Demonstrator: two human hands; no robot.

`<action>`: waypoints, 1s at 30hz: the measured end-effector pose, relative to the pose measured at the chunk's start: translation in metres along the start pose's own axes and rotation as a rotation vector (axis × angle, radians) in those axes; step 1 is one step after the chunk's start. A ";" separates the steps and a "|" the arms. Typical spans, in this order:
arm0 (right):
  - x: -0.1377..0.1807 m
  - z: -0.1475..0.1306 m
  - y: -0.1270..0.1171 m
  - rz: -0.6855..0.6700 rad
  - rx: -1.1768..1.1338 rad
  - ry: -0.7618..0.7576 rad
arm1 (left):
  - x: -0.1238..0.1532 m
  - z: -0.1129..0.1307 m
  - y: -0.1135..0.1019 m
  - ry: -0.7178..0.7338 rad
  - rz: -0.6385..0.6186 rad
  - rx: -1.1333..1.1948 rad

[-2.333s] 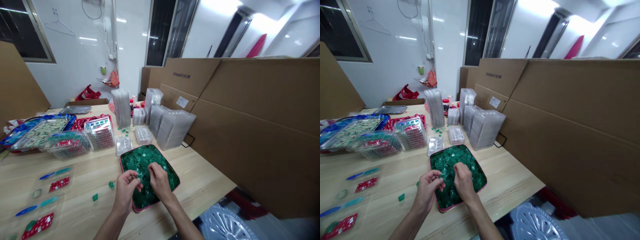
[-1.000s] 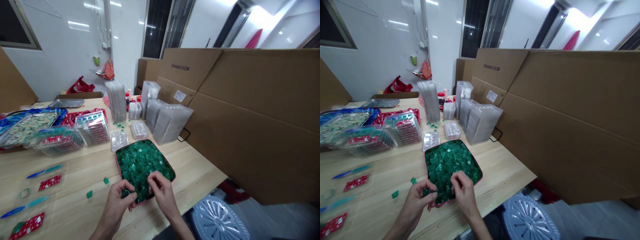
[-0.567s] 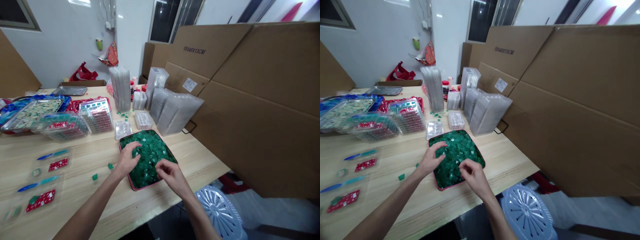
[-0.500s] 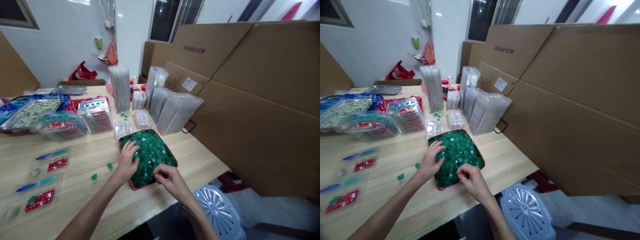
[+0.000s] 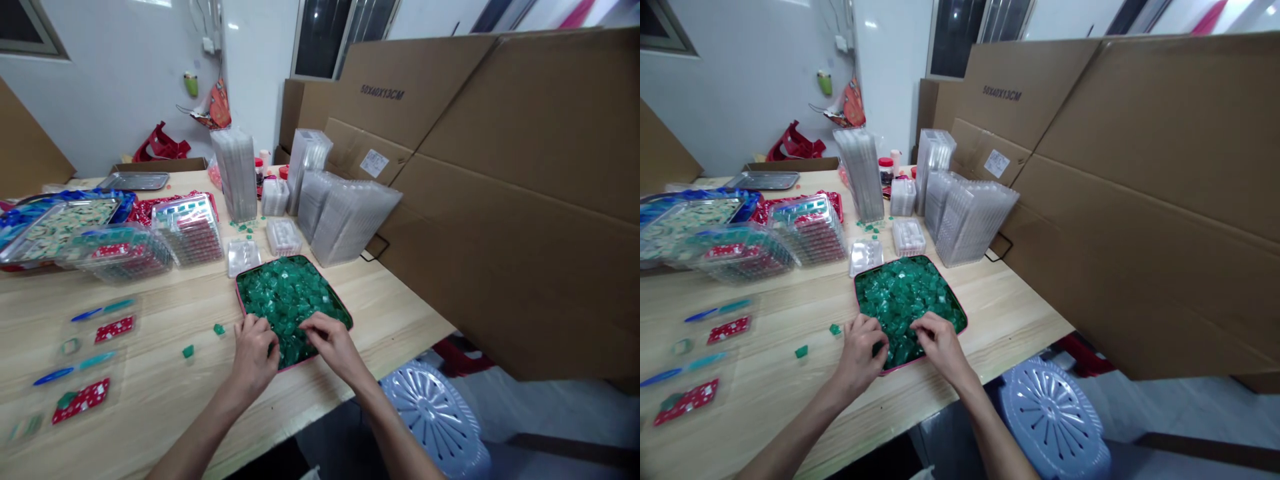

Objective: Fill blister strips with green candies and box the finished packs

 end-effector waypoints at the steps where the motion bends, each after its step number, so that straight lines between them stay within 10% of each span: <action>1: 0.003 0.002 0.000 -0.012 -0.039 0.032 | 0.001 -0.001 -0.001 -0.009 0.001 0.005; 14: 0.005 -0.020 0.021 -0.079 0.373 -0.206 | 0.009 -0.003 0.003 -0.069 0.026 -0.002; 30: 0.001 -0.032 0.041 -0.152 0.276 -0.208 | -0.001 -0.008 -0.019 -0.124 0.202 0.219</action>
Point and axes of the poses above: each hand's wrist, its own x-axis away from the middle knuckle, its own y-axis out of the palm, z = x × y, the point moved 7 cm from there along -x, towards the middle knuckle, and after that the axes turned 10 degrees about z, right-handed, at the moved point
